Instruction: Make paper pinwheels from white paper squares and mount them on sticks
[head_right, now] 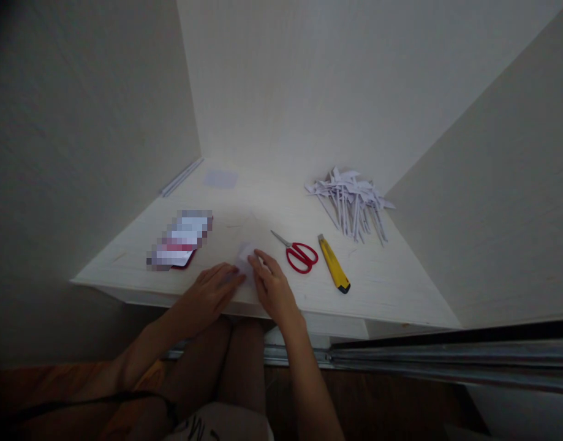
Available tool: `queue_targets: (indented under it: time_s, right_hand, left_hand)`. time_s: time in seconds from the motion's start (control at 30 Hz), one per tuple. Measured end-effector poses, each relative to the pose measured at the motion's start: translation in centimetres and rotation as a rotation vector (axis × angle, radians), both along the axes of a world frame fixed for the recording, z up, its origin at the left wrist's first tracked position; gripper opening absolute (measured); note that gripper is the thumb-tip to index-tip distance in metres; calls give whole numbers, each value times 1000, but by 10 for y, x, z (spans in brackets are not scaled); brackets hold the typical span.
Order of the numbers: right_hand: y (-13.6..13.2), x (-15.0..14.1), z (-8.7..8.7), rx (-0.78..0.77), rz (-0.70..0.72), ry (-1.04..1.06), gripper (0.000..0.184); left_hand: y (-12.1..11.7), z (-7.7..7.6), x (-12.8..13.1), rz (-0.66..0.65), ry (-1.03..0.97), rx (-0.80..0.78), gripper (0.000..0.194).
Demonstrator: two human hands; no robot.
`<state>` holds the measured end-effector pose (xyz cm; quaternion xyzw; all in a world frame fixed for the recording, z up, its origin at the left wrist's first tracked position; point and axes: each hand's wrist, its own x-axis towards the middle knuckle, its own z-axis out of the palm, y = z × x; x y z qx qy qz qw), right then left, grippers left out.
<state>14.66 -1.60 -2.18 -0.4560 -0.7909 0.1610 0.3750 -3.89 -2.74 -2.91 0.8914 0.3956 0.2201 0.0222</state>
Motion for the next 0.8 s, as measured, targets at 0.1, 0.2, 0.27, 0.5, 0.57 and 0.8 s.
queue_targets:
  time_s: [0.1, 0.2, 0.27, 0.5, 0.57, 0.8]
  right_hand:
    - [-1, 1, 0, -50, 65, -24, 39]
    - [-3, 1, 1, -50, 92, 1, 38]
    - [-4, 1, 2, -57, 106, 17, 38]
    - [-5, 5, 5, -74, 109, 56, 37]
    - [-4, 5, 6, -88, 112, 27, 36]
    - [-1, -7, 6, -43, 45, 37, 23]
  left_hand:
    - [2, -2, -3, -2, -53, -4, 32]
    - [3, -2, -6, -21, -108, -42, 30]
    - [4, 0, -10, -21, -127, -65, 29]
    - [2, 2, -22, -41, -39, -58, 34]
    - [3, 1, -23, -54, -10, -35, 37]
    - [5, -4, -24, -74, 25, 0, 37]
